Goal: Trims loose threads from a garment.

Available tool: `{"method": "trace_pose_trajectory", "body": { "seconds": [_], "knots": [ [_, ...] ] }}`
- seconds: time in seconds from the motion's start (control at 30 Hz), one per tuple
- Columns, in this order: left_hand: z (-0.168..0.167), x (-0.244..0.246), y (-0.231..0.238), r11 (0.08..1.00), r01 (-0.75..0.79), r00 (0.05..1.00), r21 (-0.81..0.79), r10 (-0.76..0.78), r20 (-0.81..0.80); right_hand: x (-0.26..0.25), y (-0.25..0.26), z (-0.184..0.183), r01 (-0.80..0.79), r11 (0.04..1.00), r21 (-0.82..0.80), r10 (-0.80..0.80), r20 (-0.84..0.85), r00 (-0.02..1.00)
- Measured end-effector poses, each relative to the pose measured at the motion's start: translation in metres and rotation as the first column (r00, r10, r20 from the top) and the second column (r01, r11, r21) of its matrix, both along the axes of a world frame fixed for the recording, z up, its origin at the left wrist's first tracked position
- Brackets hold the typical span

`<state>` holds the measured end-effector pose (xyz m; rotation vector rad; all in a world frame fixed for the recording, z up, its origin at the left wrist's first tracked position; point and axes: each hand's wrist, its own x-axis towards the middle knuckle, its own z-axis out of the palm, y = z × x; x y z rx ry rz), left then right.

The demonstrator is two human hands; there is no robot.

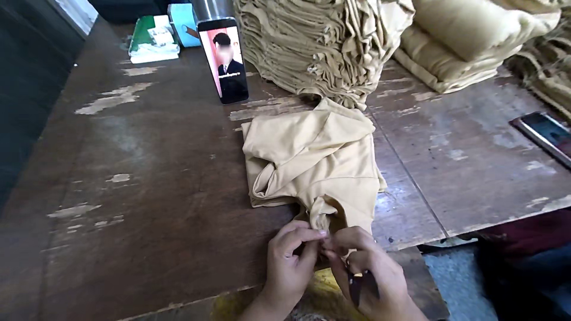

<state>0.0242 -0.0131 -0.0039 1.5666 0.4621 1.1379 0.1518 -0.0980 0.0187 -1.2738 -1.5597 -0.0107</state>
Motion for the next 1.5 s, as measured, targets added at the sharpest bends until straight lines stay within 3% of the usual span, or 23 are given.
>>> {"method": "trace_pose_trajectory", "body": {
  "seconds": [0.07, 0.17, 0.3, 0.57, 0.83, 0.97, 1.07, 1.13, 1.2, 1.33, 1.5],
  "knots": [
    [0.002, -0.002, 0.001, 0.996, 0.025, 0.999, -0.083, -0.022, 0.034, 0.004, -0.004, -0.005, 0.054, 0.991, -0.124, -0.060, -0.048, 0.997],
    [0.003, -0.006, 0.002, 0.984, 0.057, 0.995, -0.170, -0.042, 0.094, 0.014, -0.011, -0.010, 0.214, 0.929, -0.300, -0.216, 0.028, 0.976],
    [0.003, -0.008, 0.004, 0.966, 0.119, 0.982, -0.230, -0.080, 0.171, 0.022, -0.015, -0.013, 0.270, 0.873, -0.407, -0.216, 0.174, 0.961],
    [0.001, -0.011, 0.005, 0.970, 0.161, 0.975, -0.181, -0.128, 0.182, 0.012, -0.008, -0.012, 0.351, 0.878, -0.326, -0.260, 0.291, 0.921],
    [0.001, -0.011, 0.004, 0.971, 0.146, 0.978, -0.190, -0.113, 0.174, 0.004, 0.003, -0.013, 0.331, 0.881, -0.339, -0.239, 0.285, 0.928],
    [0.001, -0.014, 0.005, 0.968, 0.169, 0.977, -0.185, -0.141, 0.157, 0.011, -0.002, -0.008, 0.247, 0.886, -0.393, -0.214, 0.126, 0.969],
    [0.001, -0.015, 0.005, 0.969, 0.166, 0.979, -0.184, -0.140, 0.151, 0.018, -0.004, -0.006, 0.167, 0.941, -0.293, -0.192, -0.058, 0.980],
    [0.002, -0.013, 0.004, 0.971, 0.144, 0.982, -0.188, -0.117, 0.148, 0.021, -0.002, -0.008, 0.051, 0.973, -0.224, -0.086, -0.149, 0.985],
    [0.003, -0.011, 0.003, 0.970, 0.132, 0.983, -0.203, -0.101, 0.155, 0.021, 0.001, -0.011, 0.008, 0.981, -0.193, -0.032, -0.126, 0.992],
    [0.004, -0.009, 0.003, 0.969, 0.126, 0.983, -0.211, -0.093, 0.160, 0.016, 0.000, -0.012, 0.102, 0.990, -0.094, -0.105, -0.035, 0.994],
    [-0.001, -0.008, 0.000, 0.991, 0.085, 0.993, -0.101, -0.076, 0.090, 0.011, -0.008, -0.001, 0.113, 0.992, -0.064, -0.113, -0.007, 0.994]
  ]
}}
